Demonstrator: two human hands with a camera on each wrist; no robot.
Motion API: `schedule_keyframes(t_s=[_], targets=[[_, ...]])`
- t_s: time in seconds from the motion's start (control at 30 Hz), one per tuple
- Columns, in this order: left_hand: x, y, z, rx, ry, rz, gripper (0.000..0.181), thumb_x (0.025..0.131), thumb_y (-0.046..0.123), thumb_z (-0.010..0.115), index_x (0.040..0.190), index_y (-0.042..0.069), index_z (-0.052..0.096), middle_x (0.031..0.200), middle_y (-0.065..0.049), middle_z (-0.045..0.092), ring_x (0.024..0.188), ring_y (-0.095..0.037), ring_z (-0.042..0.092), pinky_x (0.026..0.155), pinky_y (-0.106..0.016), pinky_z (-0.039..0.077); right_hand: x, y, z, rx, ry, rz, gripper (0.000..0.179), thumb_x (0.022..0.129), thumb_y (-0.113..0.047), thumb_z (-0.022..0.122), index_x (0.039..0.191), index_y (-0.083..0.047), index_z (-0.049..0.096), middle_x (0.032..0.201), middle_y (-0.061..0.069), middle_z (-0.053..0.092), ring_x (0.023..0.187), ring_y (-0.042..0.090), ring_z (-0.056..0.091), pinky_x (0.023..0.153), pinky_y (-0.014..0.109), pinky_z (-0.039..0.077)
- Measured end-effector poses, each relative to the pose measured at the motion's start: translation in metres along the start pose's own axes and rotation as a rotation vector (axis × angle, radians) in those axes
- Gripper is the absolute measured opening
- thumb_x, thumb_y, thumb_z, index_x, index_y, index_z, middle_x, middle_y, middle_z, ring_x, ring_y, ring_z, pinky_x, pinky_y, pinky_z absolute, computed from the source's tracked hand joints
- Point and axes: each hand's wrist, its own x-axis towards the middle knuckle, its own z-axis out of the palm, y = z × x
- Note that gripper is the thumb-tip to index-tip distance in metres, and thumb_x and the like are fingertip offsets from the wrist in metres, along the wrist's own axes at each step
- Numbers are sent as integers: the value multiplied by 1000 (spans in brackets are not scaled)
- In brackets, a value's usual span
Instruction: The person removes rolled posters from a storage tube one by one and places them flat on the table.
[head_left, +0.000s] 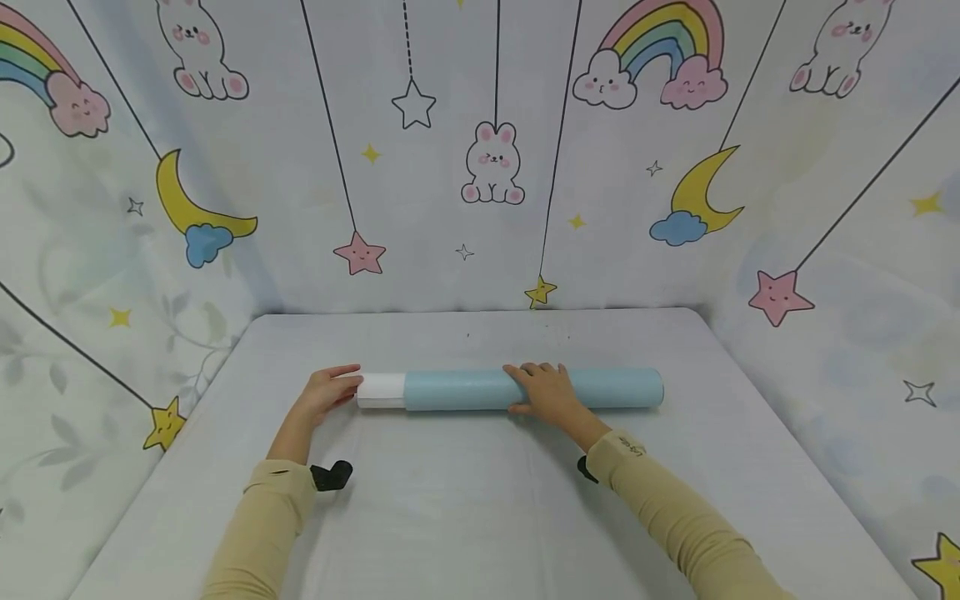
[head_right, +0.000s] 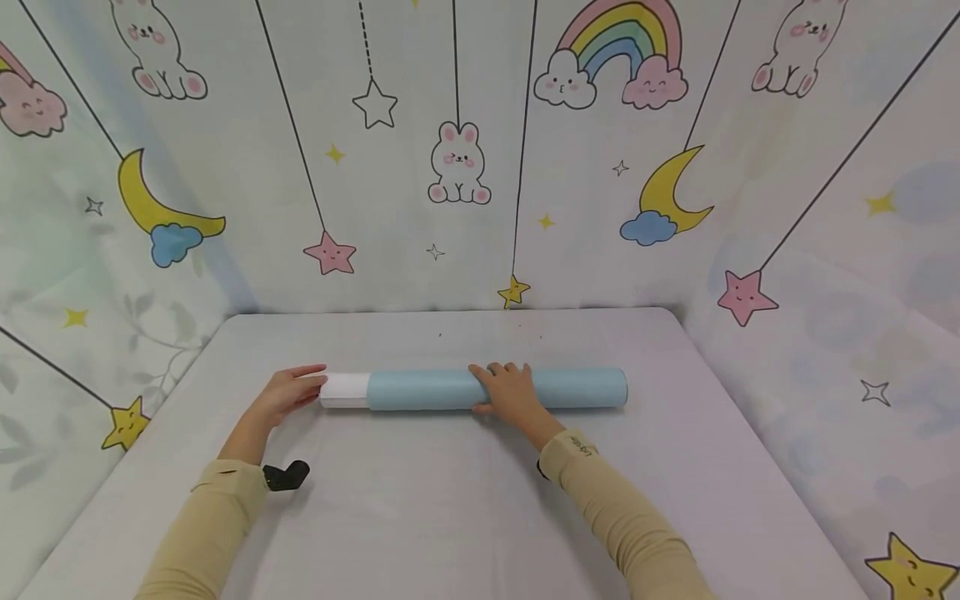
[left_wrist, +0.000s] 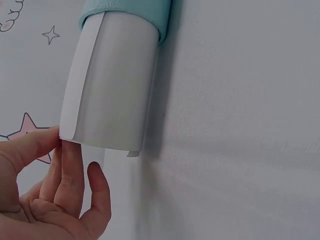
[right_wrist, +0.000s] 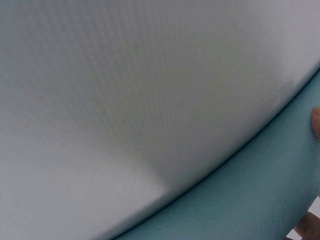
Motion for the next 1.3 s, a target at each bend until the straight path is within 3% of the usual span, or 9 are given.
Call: schedule_keyframes(t_s=[0.17, 0.3, 0.57, 0.7, 0.8, 0.93, 1.1, 1.3], targets=[[-3, 1, -7, 25, 12, 7, 52, 91, 16, 56, 137, -2, 39, 113, -11, 58, 81, -3, 56, 81, -25, 47, 2, 1, 0, -35, -13, 9, 72, 76, -49, 68, 137, -20, 42, 124, 9, 53, 110, 37, 49, 90, 63, 32], [-4, 2, -10, 59, 10, 14, 52, 92, 18, 55, 137, -2, 38, 117, -16, 55, 86, -7, 56, 86, -30, 46, 2, 1, -2, -40, -12, 8, 72, 76, -50, 67, 137, -21, 42, 123, 9, 53, 110, 37, 50, 89, 63, 32], [-7, 4, -8, 221, 11, 88, 48, 94, 18, 48, 135, -4, 39, 125, -27, 49, 106, -32, 54, 90, -43, 43, 2, 2, 0, -48, 12, -4, 72, 75, -51, 67, 136, -20, 43, 122, 9, 54, 107, 37, 51, 87, 62, 34], [-10, 7, -5, 430, 62, 213, 43, 92, 15, 50, 129, -5, 45, 117, -27, 54, 103, -37, 55, 85, -45, 44, 1, 2, 1, -49, 10, -8, 72, 75, -51, 67, 136, -20, 43, 122, 9, 54, 107, 37, 51, 87, 62, 35], [-13, 11, -3, 621, 144, 339, 40, 89, 13, 54, 125, -5, 50, 111, -24, 58, 100, -38, 56, 80, -46, 45, 1, 1, 0, -47, 9, -8, 72, 76, -51, 67, 136, -20, 43, 121, 9, 54, 108, 37, 51, 87, 62, 35], [-18, 19, 3, 811, 190, 496, 40, 86, 11, 58, 123, -3, 53, 114, -22, 56, 103, -38, 54, 81, -50, 44, 0, 0, -1, -40, 9, -2, 72, 76, -50, 68, 136, -21, 43, 122, 9, 54, 108, 37, 51, 88, 62, 34], [-24, 28, 18, 971, 127, 643, 54, 79, 16, 68, 128, 3, 50, 126, -20, 50, 114, -39, 46, 85, -55, 40, -1, -1, 0, -20, 2, 5, 72, 76, -48, 69, 136, -20, 43, 123, 10, 53, 110, 37, 49, 89, 63, 32], [-27, 32, 40, 1101, 47, 731, 86, 65, 31, 82, 136, 5, 42, 130, -17, 47, 118, -36, 43, 85, -55, 40, -1, -1, 1, -11, 10, 10, 72, 75, -47, 70, 136, -20, 43, 123, 10, 53, 110, 37, 48, 89, 63, 32]])
